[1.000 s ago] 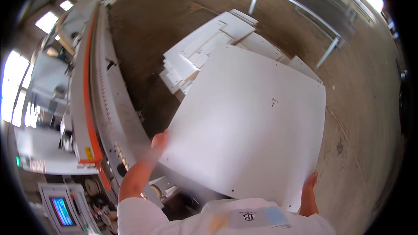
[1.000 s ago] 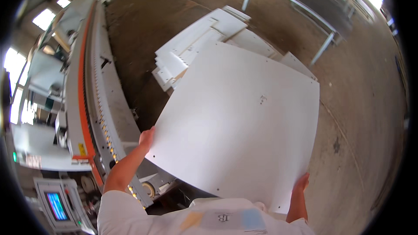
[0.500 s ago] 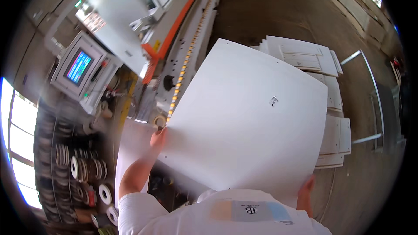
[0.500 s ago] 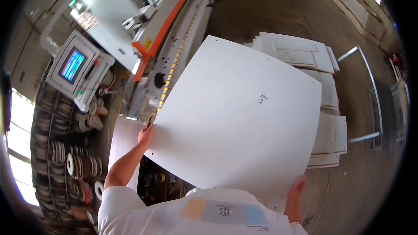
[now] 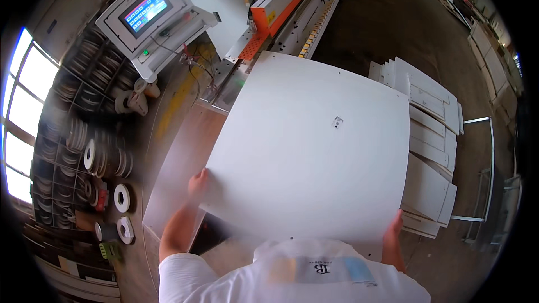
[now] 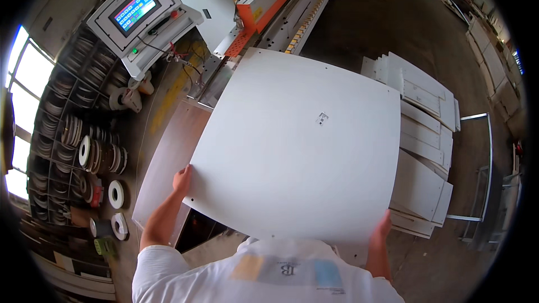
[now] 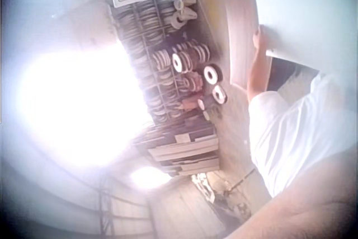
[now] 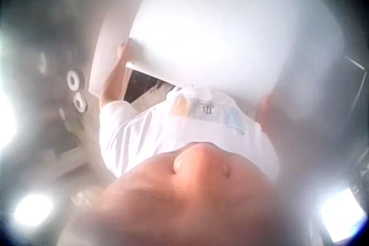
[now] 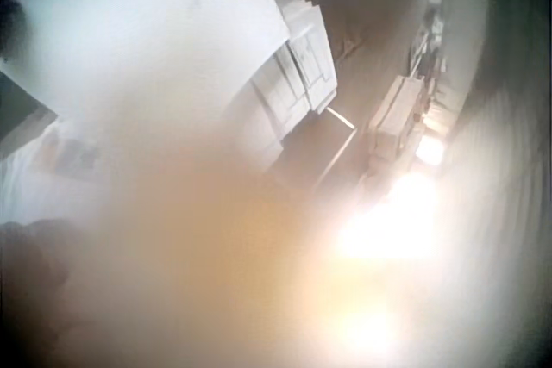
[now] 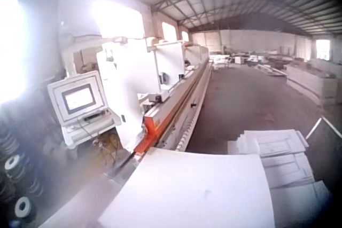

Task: The person repeatedly picks up white rectangular panels from a stack and places them onto a conveyor belt feeding a processing machine. The person also briefly handles a roll of tape and uses scissors to cut a strip from it before returning to the panel processing task.

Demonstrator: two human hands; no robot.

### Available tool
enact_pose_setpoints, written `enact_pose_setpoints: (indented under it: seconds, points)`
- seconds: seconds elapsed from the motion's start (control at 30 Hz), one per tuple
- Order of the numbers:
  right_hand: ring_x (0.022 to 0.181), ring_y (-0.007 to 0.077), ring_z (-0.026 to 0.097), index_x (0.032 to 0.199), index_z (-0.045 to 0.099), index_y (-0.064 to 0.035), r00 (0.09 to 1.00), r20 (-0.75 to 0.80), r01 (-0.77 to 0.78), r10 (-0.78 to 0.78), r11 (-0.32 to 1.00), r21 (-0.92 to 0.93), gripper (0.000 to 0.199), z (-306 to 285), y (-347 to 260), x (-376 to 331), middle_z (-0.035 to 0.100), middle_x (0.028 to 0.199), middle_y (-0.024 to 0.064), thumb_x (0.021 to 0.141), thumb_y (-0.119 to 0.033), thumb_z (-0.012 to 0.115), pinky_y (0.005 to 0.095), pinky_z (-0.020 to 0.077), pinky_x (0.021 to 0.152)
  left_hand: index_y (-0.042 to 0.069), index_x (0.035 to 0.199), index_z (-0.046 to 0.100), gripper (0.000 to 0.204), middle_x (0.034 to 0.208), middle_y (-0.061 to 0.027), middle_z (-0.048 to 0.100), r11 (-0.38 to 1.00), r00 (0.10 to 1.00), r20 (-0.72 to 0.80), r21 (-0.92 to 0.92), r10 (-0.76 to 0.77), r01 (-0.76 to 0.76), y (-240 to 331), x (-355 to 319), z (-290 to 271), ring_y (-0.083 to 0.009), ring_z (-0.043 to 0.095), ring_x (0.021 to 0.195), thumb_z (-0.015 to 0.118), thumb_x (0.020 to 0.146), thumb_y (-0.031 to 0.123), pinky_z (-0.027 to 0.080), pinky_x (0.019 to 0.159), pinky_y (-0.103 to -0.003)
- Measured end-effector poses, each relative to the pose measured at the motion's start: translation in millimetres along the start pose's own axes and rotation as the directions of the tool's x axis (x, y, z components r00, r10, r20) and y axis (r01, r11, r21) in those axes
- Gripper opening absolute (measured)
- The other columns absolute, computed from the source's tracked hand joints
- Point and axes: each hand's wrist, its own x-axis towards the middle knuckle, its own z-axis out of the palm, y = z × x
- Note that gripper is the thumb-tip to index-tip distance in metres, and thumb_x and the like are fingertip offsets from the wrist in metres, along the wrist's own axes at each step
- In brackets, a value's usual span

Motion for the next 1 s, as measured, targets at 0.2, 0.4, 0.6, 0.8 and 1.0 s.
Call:
enact_pose_setpoints:
  seconds: [0.2,0.4,0.6,0.8,1.0]
  points:
    - [0.100,0.0243,0.065,0.118,0.066,0.0045,0.998,0.061,-0.015,0.028,0.981,-0.195,0.059,49.1,0.3,-21.1,0.069,0.112,0.0127,0.096,-0.050,0.059,0.0397,0.0529,0.086,0.008,0.138,0.054,0.054,0.144,-0.0123,0.052,0.713,0.831,-0.021,0.526,0.556,-0.464,18.6,7.0,-18.9,-0.0333,0.047,0.134,0.063,0.093,0.036,0.038,0.109,-0.047]
    - [0.108,0.0223,0.062,0.126,0.063,0.0018,0.984,0.161,-0.023,0.075,0.954,-0.300,0.055,85.7,33.1,-51.3,0.067,0.119,0.0102,0.092,-0.041,0.069,0.0390,0.0505,0.092,0.011,0.149,0.042,0.064,0.160,-0.0119,0.034,0.508,0.592,0.231,0.335,0.772,-0.794,28.2,21.8,34.2,-0.0324,0.026,0.151,0.062,0.093,0.034,0.020,0.123,-0.048]
    - [0.103,0.0203,0.062,0.121,0.065,0.0018,0.991,0.132,0.035,0.011,0.940,-0.340,0.044,128.5,11.9,-116.0,0.067,0.115,0.0100,0.093,-0.032,0.071,0.0377,0.0503,0.089,0.013,0.153,0.039,0.065,0.164,-0.0106,0.027,0.582,0.673,0.168,0.381,0.720,-0.718,22.0,26.2,43.7,-0.0315,0.018,0.154,0.056,0.095,0.035,0.010,0.125,-0.050]
    - [0.096,0.0183,0.063,0.119,0.065,0.0020,0.979,0.202,0.068,-0.023,0.973,-0.221,0.034,145.4,-3.7,-124.8,0.068,0.109,0.0092,0.096,-0.022,0.068,0.0367,0.0517,0.082,0.013,0.151,0.041,0.064,0.163,-0.0109,0.030,0.605,0.691,0.168,0.371,0.703,-0.705,32.8,24.0,42.6,-0.0322,0.020,0.154,0.057,0.092,0.033,0.012,0.124,-0.052]
    - [0.098,0.0187,0.063,0.121,0.063,0.0031,0.987,0.164,0.040,0.001,0.968,-0.248,0.035,137.6,5.9,-84.2,0.068,0.112,0.0091,0.097,-0.022,0.067,0.0358,0.0518,0.084,0.013,0.149,0.044,0.064,0.162,-0.0111,0.032,0.607,0.680,0.146,0.346,0.718,-0.715,54.4,35.8,47.7,-0.0332,0.022,0.153,0.060,0.089,0.031,0.015,0.124,-0.053]
